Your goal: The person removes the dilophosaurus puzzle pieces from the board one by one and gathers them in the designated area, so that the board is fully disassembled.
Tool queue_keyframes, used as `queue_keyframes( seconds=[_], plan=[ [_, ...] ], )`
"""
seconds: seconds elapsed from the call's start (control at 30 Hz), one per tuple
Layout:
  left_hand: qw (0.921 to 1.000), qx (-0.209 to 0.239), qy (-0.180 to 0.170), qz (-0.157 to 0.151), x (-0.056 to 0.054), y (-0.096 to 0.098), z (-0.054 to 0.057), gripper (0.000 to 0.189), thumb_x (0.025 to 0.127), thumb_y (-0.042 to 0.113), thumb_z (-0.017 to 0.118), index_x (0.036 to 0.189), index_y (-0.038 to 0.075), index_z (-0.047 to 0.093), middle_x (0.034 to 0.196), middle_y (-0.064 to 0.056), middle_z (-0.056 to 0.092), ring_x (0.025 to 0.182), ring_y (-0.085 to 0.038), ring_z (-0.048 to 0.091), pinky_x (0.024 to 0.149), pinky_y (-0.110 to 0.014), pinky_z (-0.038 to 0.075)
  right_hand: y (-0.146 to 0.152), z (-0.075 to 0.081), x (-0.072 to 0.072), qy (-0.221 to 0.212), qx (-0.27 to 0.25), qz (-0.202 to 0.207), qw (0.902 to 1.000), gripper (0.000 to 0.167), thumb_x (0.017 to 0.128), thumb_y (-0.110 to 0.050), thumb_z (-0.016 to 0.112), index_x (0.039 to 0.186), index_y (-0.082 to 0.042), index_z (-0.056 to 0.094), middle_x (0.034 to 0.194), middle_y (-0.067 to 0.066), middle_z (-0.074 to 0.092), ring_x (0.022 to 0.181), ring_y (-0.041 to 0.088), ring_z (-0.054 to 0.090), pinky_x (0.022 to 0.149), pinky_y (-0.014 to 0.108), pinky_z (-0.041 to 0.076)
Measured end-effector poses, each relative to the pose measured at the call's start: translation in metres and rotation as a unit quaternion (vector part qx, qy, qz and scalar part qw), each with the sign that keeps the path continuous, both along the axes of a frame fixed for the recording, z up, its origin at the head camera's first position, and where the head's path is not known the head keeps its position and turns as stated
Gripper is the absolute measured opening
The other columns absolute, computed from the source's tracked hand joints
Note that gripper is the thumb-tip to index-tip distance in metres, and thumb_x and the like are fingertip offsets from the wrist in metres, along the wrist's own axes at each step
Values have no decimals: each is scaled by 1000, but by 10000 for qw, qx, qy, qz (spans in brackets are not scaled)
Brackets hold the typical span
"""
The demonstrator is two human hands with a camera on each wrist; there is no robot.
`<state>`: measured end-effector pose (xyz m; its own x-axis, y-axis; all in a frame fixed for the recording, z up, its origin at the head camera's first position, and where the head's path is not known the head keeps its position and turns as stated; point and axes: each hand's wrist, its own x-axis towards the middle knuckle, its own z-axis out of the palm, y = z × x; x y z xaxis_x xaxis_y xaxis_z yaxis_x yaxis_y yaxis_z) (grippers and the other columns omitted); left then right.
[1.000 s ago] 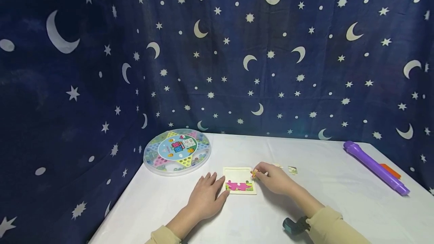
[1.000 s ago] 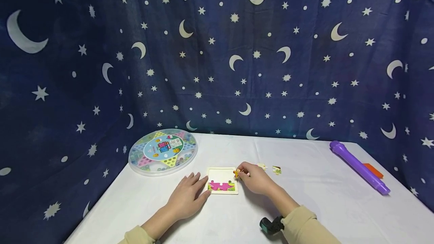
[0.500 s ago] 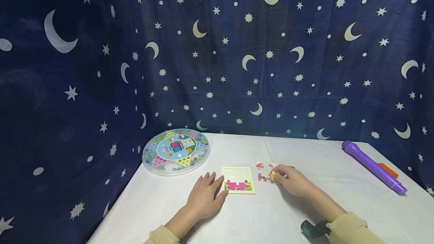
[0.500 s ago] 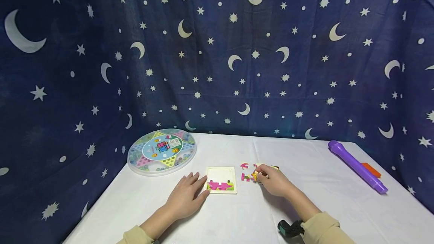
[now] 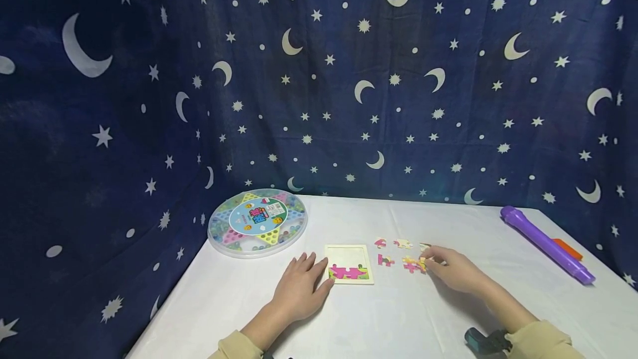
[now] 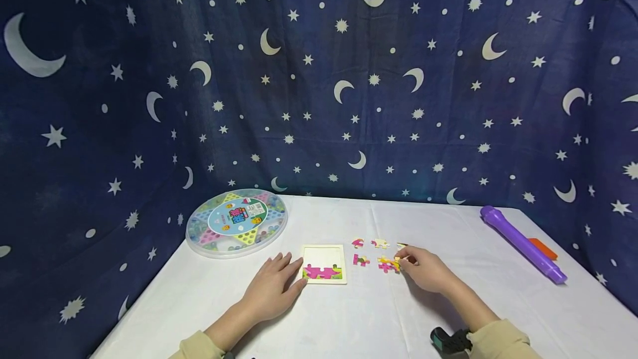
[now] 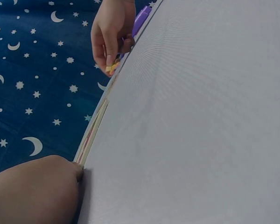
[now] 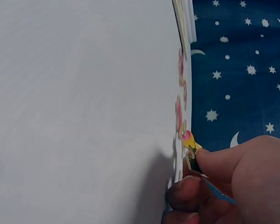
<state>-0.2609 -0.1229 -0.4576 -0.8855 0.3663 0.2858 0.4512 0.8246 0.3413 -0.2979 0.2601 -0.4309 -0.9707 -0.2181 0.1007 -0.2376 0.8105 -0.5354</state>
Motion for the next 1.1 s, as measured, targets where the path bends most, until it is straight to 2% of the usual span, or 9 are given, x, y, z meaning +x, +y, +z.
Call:
queue_keyframes(
  seconds=[0.2, 0.37, 0.5, 0.57, 0.63, 0.77, 0.83, 0.93, 1.1],
  plan=[
    [10000, -12, 56, 4, 0, -1, 0, 56, 103, 47, 54, 144, 10, 61, 148, -21, 54, 142, -42, 42, 118, -57, 28, 9, -2, 2, 156, 98, -105, 9998, 12, 99, -21, 68, 106, -12, 69, 104, 10, 69, 101, 37, 65, 87, 60, 51],
    [10000, -44, 71, 20, -1, -2, -1, 55, 103, 47, 54, 144, 10, 60, 148, -21, 53, 142, -42, 42, 118, -57, 28, 10, -2, 0, 125, 227, -212, 9994, 10, 96, -19, 70, 102, -12, 68, 106, 11, 70, 106, 41, 64, 90, 63, 49],
    [10000, -36, 39, -1, -2, -1, -2, 56, 103, 48, 54, 144, 11, 60, 148, -21, 53, 142, -42, 42, 119, -57, 28, 4, -1, -1, 373, 314, -159, 9987, 9, 92, -14, 74, 98, -10, 69, 108, 14, 70, 112, 46, 61, 94, 65, 47],
    [10000, -34, 42, -1, -2, -1, -2, 56, 103, 48, 54, 144, 11, 60, 148, -21, 54, 142, -42, 42, 119, -57, 28, -4, -1, -1, 510, 314, -117, 9981, 9, 90, -11, 74, 98, -10, 69, 112, 17, 69, 115, 47, 60, 96, 65, 46],
    [10000, -36, 65, 11, -2, -1, -2, 55, 103, 47, 54, 144, 11, 61, 147, -21, 54, 142, -42, 42, 118, -57, 28, -15, 1, -1, 497, 204, -123, 9985, 9, 91, -11, 74, 99, -10, 70, 115, 18, 68, 105, 43, 64, 92, 61, 50],
    [9999, -9, 138, -18, -1, 0, -2, 54, 103, 46, 55, 143, 10, 61, 146, -22, 55, 141, -43, 43, 118, -57, 29, -43, 4, -3, 342, 4, -83, 9994, 11, 92, -12, 73, 102, -11, 70, 119, 14, 67, 84, 24, 60, 79, 45, 52],
    [9999, 19, 141, -40, -1, 0, -2, 54, 103, 45, 55, 143, 10, 61, 146, -22, 55, 141, -44, 43, 118, -58, 29, -58, 6, -4, 299, -56, -37, 9995, 10, 92, -12, 73, 101, -13, 71, 117, 10, 68, 79, 17, 57, 77, 41, 51],
    [9999, 11, 116, -39, 0, 1, -2, 54, 103, 46, 55, 143, 10, 61, 146, -22, 54, 141, -44, 43, 118, -58, 29, -79, 7, -4, 342, -45, 144, 9993, 8, 93, -12, 72, 99, -16, 71, 113, 5, 69, 84, 17, 58, 80, 42, 51],
    [9999, -90, 60, 17, 0, 0, 1, 55, 103, 47, 53, 144, 10, 61, 147, -21, 54, 141, -42, 43, 118, -57, 29, -110, 7, -5, 394, -126, 491, 9979, 9, 93, -10, 72, 97, -17, 71, 109, 0, 70, 101, 23, 64, 92, 48, 52]
  ],
)
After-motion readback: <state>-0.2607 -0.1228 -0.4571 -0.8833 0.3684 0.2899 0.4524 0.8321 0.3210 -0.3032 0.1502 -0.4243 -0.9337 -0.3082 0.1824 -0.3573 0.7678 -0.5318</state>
